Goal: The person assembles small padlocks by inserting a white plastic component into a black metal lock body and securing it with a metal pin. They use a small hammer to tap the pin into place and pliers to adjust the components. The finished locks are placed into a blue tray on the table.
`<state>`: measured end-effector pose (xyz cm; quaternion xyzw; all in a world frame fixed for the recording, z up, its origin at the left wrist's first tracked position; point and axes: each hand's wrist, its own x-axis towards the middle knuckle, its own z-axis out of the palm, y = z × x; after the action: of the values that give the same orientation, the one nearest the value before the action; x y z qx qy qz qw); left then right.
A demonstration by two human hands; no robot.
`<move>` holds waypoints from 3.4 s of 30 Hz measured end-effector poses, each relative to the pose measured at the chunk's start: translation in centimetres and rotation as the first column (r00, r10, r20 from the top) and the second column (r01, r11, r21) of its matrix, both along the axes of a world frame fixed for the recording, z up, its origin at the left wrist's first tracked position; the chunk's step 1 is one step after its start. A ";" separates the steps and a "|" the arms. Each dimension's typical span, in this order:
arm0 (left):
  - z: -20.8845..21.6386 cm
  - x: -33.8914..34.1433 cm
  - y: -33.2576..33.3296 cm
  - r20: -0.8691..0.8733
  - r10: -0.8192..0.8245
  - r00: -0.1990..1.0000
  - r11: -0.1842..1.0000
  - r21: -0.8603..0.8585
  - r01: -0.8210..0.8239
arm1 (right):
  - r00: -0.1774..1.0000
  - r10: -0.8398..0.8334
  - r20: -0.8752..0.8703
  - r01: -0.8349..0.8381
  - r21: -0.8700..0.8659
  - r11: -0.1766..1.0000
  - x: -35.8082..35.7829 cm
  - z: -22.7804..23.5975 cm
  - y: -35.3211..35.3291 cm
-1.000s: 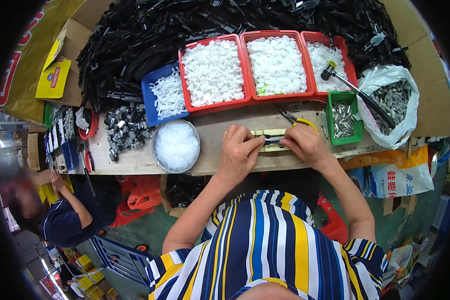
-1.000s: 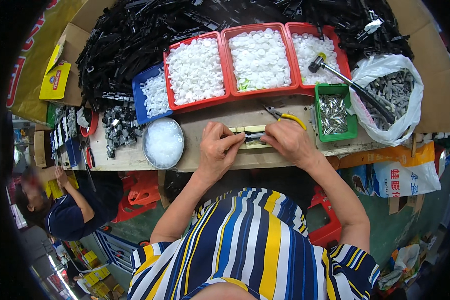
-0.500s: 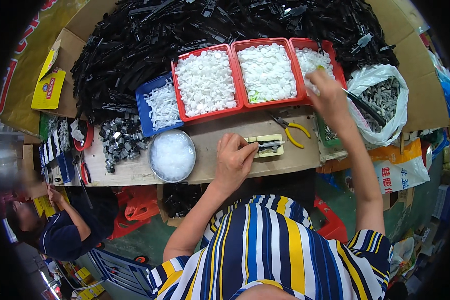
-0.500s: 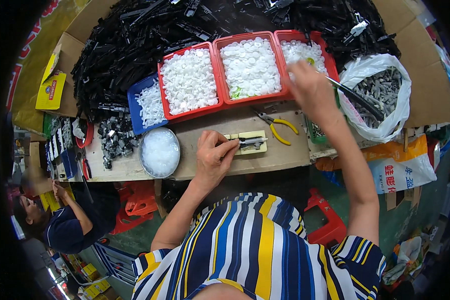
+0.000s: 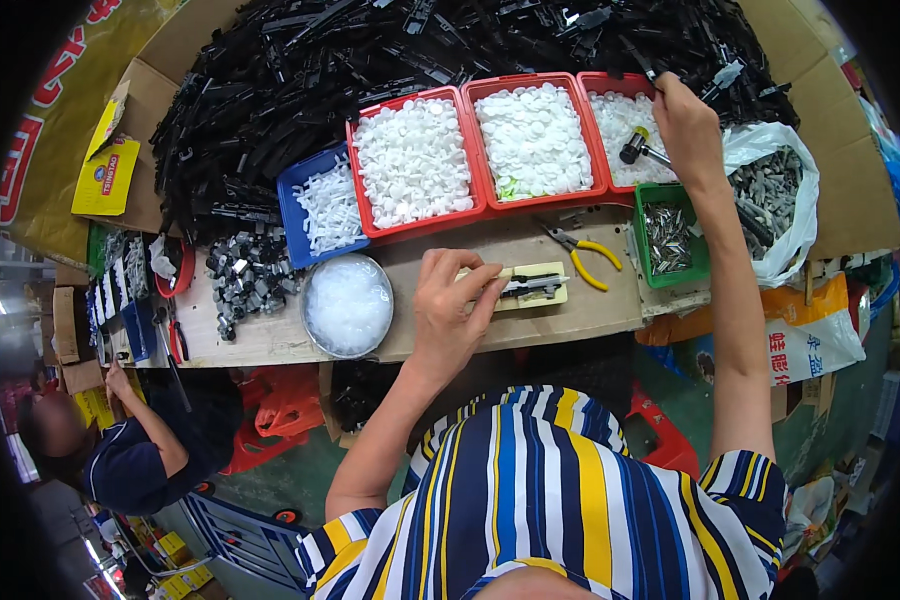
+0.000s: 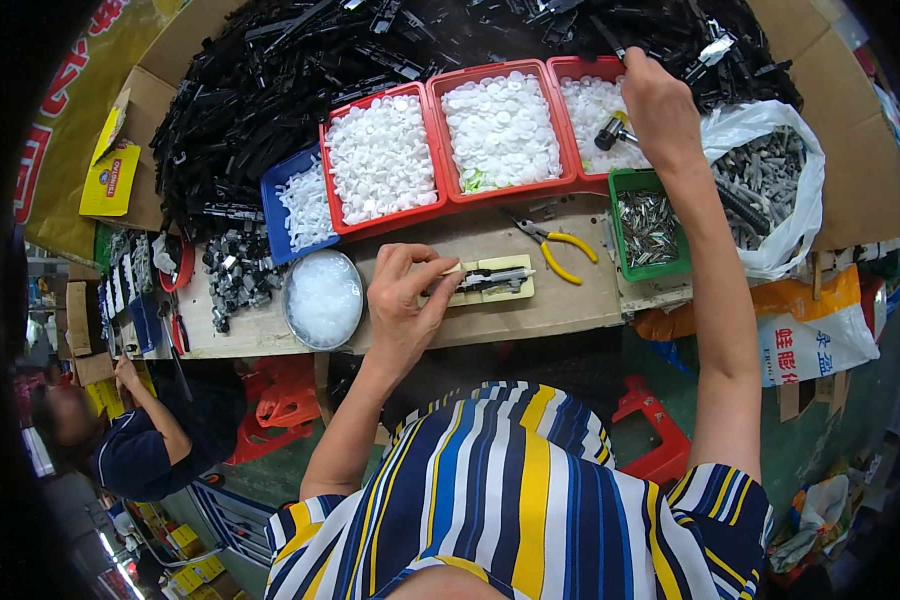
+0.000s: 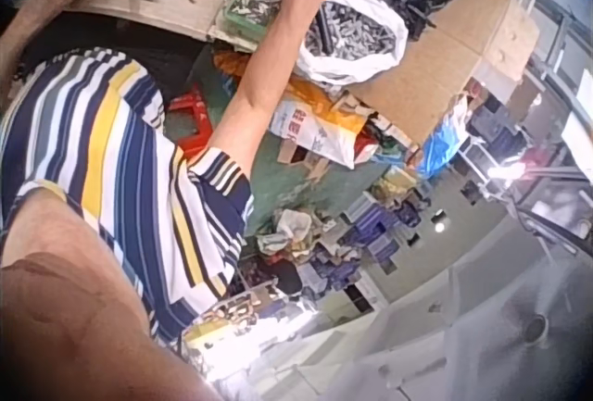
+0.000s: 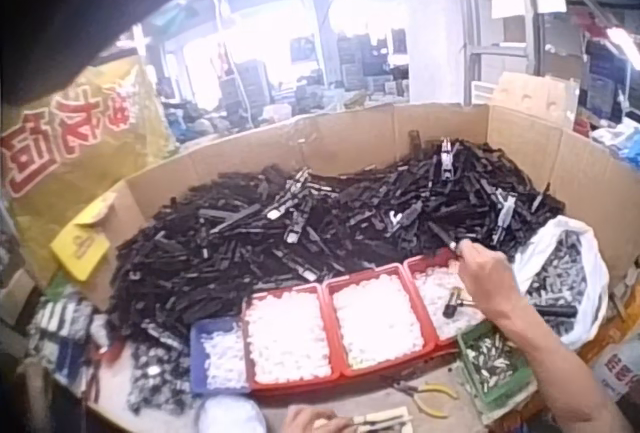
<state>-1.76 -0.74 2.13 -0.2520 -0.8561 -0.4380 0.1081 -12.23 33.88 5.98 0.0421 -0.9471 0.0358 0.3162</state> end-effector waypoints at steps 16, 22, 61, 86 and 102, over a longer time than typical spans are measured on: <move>0.4 -1.3 -0.1 0.593 -0.603 0.534 0.522 0.799 -0.299 | 0.782 0.609 0.136 -0.571 -0.235 0.786 13.2 0.9 -10.4; 1.0 -0.2 0.3 0.579 -0.566 0.586 0.607 0.774 -0.179 | 0.762 0.612 0.212 -0.497 -0.415 0.762 12.7 0.3 -10.6; -1.4 1.4 -1.6 0.038 -0.048 0.998 0.998 -0.026 0.049 | 0.714 0.574 0.401 -0.451 -0.363 0.815 12.6 -4.1 -14.2; -3.0 0.7 -0.8 -0.094 -0.211 0.973 0.965 -0.180 0.191 | 0.869 0.237 0.434 -0.104 -0.307 0.946 12.7 0.5 -5.1; -3.1 0.9 -0.8 -0.103 -0.234 0.967 0.957 -0.200 0.210 | 0.823 0.347 0.449 -0.375 -0.028 0.927 17.4 -1.8 -10.3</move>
<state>-0.86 -1.57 -0.97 -0.3829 -0.8513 -0.3479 0.0878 5.16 23.58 4.22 0.2208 -0.9694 0.0746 0.0764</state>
